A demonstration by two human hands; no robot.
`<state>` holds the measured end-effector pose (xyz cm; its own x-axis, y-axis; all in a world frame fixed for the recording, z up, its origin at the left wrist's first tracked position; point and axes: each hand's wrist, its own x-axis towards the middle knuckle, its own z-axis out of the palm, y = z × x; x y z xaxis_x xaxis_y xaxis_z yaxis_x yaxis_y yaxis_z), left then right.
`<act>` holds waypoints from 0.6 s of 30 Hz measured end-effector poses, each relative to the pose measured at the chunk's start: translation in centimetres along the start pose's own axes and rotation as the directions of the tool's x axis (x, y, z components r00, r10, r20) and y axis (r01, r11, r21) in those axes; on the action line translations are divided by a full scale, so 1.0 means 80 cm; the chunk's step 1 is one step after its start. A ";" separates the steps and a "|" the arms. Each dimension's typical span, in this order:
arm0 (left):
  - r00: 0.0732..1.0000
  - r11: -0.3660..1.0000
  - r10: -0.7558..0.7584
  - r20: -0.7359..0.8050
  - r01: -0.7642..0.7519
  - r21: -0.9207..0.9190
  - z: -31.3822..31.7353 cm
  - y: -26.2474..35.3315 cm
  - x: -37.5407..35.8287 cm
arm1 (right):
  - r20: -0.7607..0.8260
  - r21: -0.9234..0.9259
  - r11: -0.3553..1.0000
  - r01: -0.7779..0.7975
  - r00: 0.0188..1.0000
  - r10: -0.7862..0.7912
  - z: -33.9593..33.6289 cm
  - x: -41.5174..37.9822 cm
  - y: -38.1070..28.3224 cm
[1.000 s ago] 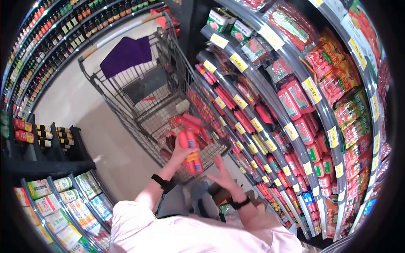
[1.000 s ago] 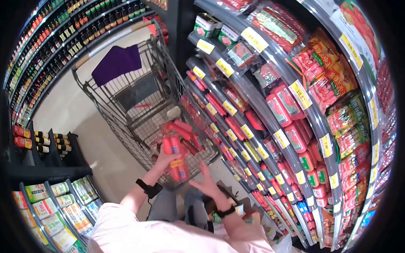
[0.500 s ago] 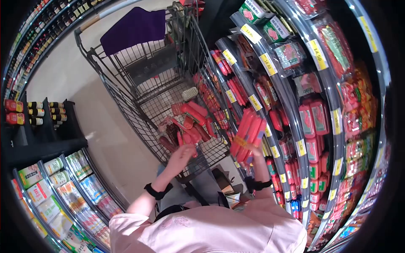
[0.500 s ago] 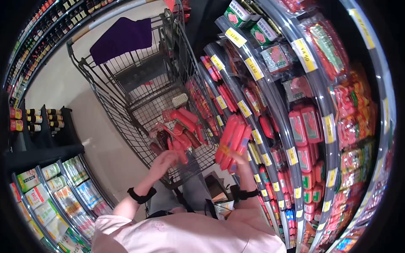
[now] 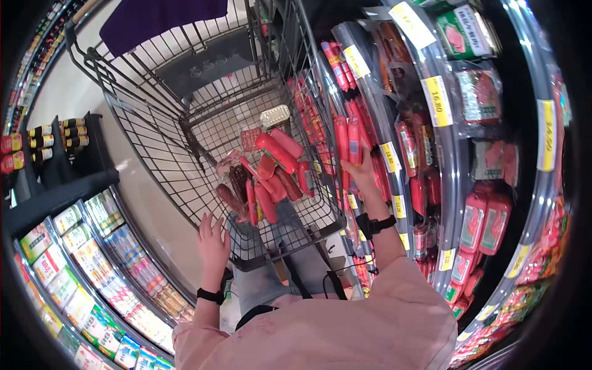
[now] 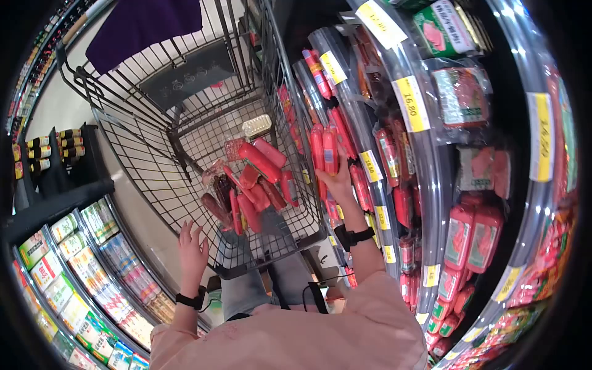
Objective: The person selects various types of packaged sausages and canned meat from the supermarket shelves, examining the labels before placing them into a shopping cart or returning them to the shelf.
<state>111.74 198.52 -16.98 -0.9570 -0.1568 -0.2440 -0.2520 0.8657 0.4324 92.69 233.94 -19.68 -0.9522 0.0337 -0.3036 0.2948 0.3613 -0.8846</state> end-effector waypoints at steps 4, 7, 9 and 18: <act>0.999 0.978 -0.038 0.002 0.037 0.206 0.033 0.002 -0.002 | -0.106 -0.578 0.816 0.023 0.989 -0.103 0.031 0.062 0.007; 0.998 0.942 -0.013 -0.067 0.034 0.333 0.044 -0.006 -0.002 | -0.152 -0.824 0.566 -0.025 0.972 -0.179 0.052 0.104 0.004; 0.996 0.946 -0.020 -0.083 0.045 0.322 0.045 -0.005 0.000 | -0.149 -0.943 0.334 0.007 0.887 -0.437 0.060 0.136 0.005; 0.993 0.948 -0.045 -0.109 0.076 0.308 0.051 -0.010 0.000 | -0.230 -0.864 0.499 -0.067 0.934 -0.274 0.046 0.276 -0.022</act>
<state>112.54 199.75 -20.85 -0.9547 -0.2460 -0.1671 -0.2679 0.9554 0.1241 71.43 230.61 -26.17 -0.9884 0.1467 0.0401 0.1413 0.9832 -0.1151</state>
